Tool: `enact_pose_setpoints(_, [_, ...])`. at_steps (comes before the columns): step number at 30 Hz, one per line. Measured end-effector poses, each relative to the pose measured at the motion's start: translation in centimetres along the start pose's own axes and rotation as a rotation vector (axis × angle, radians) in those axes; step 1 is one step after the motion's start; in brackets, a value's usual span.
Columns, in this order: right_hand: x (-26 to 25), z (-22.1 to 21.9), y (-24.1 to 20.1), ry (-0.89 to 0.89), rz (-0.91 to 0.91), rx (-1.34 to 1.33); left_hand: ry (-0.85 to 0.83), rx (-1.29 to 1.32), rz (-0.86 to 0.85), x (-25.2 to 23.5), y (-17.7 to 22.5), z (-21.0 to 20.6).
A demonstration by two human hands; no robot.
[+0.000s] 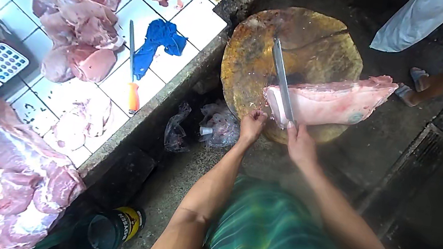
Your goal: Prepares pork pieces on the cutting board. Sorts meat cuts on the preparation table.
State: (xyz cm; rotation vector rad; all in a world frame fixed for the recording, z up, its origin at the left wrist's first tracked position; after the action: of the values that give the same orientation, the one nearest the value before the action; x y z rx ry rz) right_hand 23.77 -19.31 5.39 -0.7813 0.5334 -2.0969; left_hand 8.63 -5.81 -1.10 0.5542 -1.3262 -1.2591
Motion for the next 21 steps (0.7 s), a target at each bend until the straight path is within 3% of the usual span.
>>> enact_pose_setpoints(12, [2.3,0.9,2.2,-0.096,-0.054,0.093,-0.113,-0.016,-0.147,-2.0,2.1,-3.3])
enact_pose_setpoints(21, [3.7,2.0,4.1,-0.187,-0.116,0.125,-0.159,0.090,-0.096,-3.2,1.7,-3.3])
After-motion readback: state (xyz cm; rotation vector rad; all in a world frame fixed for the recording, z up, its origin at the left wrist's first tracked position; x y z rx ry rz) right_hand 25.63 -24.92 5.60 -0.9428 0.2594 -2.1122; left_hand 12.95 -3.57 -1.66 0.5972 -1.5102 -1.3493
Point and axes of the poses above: each hand's wrist, its own x-axis away from the middle knuckle, its own z-axis out of the back of the hand, y = z × x, the point moved 4 cm from there along -x, towards the middle knuckle, and after that the axes turned 1 degree about x, right-handed, at the moved point
